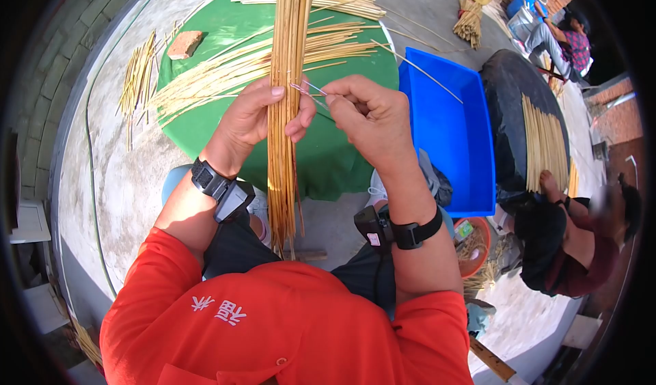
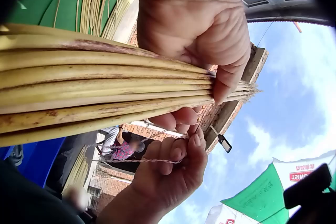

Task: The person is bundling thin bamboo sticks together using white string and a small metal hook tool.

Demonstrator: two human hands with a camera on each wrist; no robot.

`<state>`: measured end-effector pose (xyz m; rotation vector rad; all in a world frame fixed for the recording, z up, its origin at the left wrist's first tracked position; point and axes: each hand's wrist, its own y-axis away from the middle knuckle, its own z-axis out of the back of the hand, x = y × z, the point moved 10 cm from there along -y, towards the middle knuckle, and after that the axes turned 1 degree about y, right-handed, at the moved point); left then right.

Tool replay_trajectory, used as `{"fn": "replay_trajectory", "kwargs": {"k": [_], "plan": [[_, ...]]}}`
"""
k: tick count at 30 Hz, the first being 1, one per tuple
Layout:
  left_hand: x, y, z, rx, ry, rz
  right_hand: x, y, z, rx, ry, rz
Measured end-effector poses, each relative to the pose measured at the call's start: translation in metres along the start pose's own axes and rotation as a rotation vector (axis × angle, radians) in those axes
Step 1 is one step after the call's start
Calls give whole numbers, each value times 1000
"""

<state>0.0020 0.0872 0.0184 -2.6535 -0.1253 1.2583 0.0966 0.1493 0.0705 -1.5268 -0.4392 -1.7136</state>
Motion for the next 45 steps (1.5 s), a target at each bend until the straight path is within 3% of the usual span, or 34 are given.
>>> {"fn": "replay_trajectory", "kwargs": {"k": [11,14,16,19,26,28,31,32,34,35,37,45], "plan": [[-1,-3,0,43,15,-9,5,-2,2,-54,-169,83],[1,-4,0,68,43,-5,1,-6,4,-89,-144,121],[2,-5,1,59,54,0,13,-4,6,-94,64,308],[3,-4,2,26,19,27,22,-1,7,-106,89,347],[4,-4,5,7,62,11,3,-3,5,-82,-108,102],[7,-3,4,-18,15,46,20,-3,9,-135,136,378],[14,-6,5,29,-2,52,17,-10,5,-75,63,479],[16,-9,5,29,2,51,19,-11,5,-73,66,477],[25,-13,1,40,-10,73,-2,-21,-10,135,-299,168],[27,-16,0,43,-4,71,0,-23,-9,135,-292,165],[33,-19,-13,163,22,94,-14,-27,-19,222,-472,-42],[42,-21,-5,-17,-90,97,-10,-34,-3,53,-381,189]]}}
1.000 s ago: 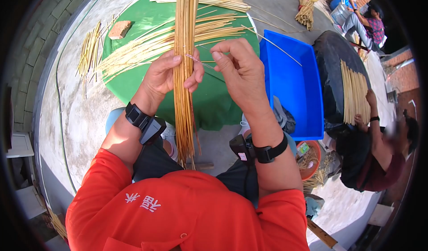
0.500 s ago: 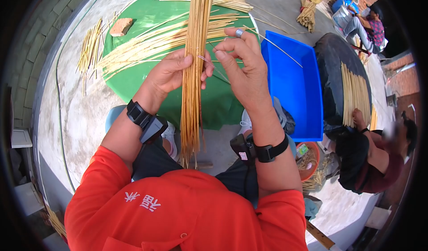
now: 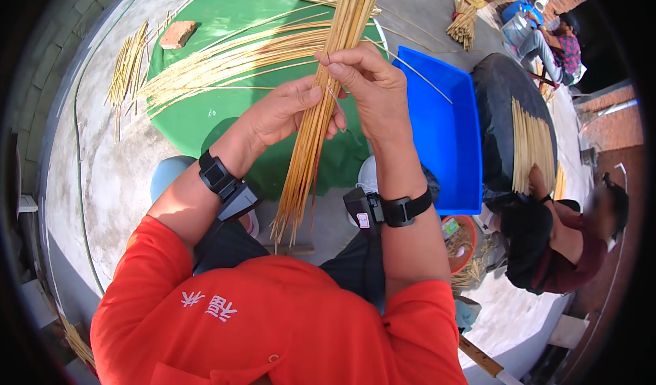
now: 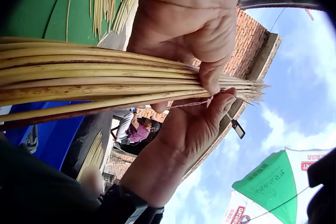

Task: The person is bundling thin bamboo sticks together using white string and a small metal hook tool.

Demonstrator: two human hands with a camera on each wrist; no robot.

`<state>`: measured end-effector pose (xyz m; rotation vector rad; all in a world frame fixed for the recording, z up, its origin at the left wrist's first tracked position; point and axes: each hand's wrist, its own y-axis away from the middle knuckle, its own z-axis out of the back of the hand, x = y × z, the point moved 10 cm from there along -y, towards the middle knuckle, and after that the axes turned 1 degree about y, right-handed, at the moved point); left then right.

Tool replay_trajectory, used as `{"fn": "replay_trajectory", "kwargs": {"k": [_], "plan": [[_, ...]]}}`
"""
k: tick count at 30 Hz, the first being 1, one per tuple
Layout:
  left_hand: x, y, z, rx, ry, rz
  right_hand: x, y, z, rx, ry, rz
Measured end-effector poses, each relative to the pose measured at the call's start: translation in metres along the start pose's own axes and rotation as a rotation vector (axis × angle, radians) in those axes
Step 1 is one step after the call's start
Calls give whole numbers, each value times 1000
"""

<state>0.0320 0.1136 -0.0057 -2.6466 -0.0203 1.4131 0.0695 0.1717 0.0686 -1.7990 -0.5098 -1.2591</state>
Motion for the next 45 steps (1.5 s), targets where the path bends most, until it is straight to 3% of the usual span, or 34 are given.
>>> {"fn": "replay_trajectory", "kwargs": {"k": [23,29,31,32,34,37,43,45], "plan": [[-11,13,20,-193,-28,-45,-2,5,-8,-3,-46,-4],[-21,14,33,-301,-16,-123,-6,19,2,-41,97,-145],[-23,15,40,-331,-4,-154,-8,25,-15,151,233,-162],[-22,15,42,-333,-2,-154,-11,25,-15,152,233,-165],[-19,14,42,-319,14,-152,-1,26,-26,223,566,59],[-15,13,39,-328,-2,-127,7,29,-28,127,743,108],[-11,16,40,-397,8,-116,18,31,-32,123,862,222],[-10,15,42,-392,7,-106,13,29,-29,119,851,169]]}}
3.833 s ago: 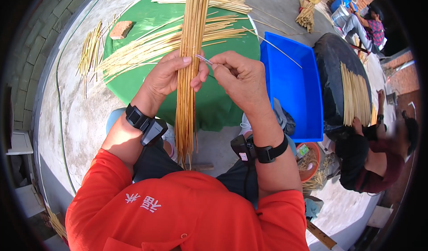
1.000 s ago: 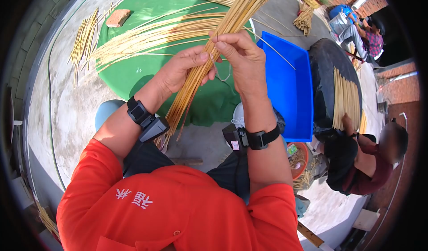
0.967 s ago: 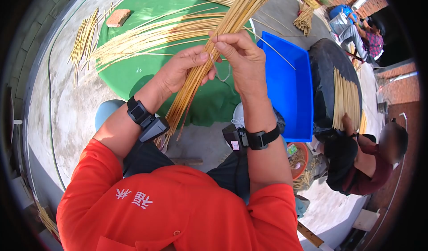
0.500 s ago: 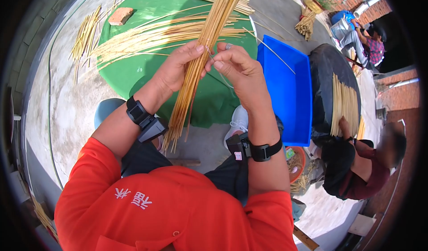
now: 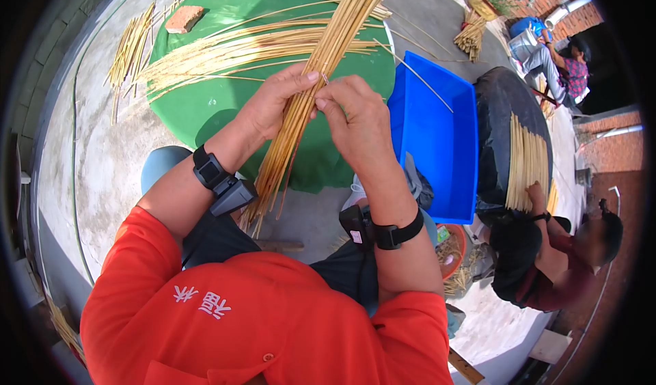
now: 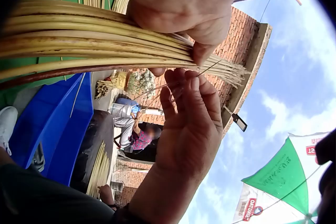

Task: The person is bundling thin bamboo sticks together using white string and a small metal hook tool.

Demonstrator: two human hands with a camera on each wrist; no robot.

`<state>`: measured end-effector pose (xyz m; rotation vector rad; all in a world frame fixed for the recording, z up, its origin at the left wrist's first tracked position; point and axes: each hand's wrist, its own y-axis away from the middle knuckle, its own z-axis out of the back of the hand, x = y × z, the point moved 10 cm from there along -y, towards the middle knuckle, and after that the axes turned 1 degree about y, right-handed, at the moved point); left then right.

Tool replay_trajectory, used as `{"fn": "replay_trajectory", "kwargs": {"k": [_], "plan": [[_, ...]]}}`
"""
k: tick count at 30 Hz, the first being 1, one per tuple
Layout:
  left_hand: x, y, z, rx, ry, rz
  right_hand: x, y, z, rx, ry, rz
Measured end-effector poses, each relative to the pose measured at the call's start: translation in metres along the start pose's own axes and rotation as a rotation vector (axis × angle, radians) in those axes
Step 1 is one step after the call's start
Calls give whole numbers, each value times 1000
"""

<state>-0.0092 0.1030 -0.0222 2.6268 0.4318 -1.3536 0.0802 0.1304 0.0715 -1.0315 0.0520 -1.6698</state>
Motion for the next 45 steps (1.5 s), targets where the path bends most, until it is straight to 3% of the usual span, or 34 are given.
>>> {"fn": "replay_trajectory", "kwargs": {"k": [14,16,19,22,45], "plan": [[9,3,1,12,-31,95,-24,0,7,-25,-196,-122],[11,4,-4,64,-30,117,-42,3,1,-24,-507,-298],[13,4,-5,68,-42,114,-45,4,1,-35,-723,-446],[14,6,-7,67,-42,123,-49,3,-1,-25,-793,-444],[17,9,-17,157,-74,147,-44,4,7,-52,-760,-392]]}}
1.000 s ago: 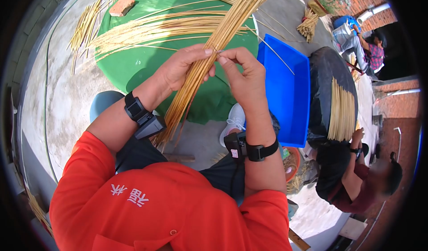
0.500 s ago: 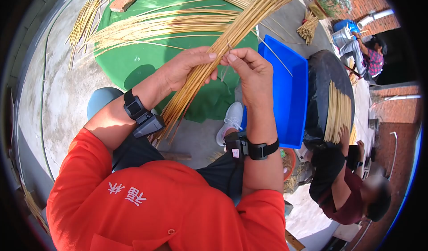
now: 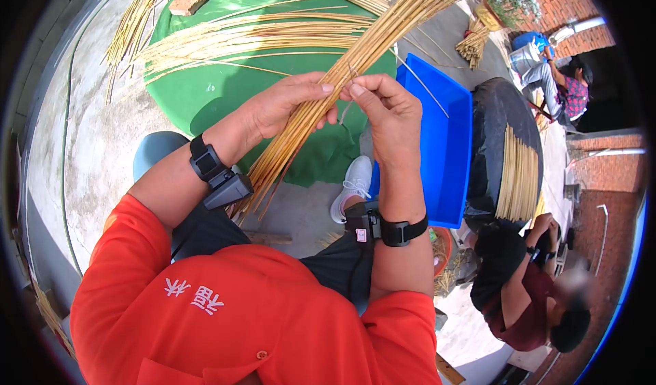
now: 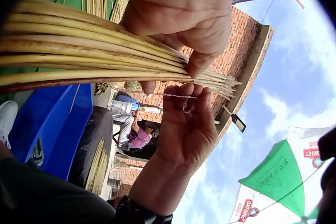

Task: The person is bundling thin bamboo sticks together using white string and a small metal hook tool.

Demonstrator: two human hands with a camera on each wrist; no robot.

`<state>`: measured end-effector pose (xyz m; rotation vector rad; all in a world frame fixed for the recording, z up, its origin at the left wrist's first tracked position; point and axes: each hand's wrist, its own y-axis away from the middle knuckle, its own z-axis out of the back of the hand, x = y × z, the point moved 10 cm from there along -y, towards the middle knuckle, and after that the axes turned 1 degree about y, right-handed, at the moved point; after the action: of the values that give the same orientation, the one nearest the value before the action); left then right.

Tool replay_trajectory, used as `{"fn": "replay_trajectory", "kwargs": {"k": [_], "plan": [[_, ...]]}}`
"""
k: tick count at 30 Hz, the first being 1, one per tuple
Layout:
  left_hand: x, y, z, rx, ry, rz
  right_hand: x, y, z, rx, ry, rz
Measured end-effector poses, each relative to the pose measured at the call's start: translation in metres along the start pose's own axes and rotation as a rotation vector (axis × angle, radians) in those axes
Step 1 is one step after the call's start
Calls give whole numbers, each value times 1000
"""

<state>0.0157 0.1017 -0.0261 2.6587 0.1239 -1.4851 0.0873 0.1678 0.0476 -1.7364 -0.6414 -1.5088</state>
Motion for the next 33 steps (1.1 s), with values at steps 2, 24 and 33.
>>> {"fn": "replay_trajectory", "kwargs": {"k": [2,24,33], "plan": [[1,-1,0,2,0,6,1,0,-1,17,20,13],[2,0,7,-12,88,-15,6,0,-7,50,29,67],[-9,1,-7,36,-113,-108,4,-2,-7,68,-17,50]]}}
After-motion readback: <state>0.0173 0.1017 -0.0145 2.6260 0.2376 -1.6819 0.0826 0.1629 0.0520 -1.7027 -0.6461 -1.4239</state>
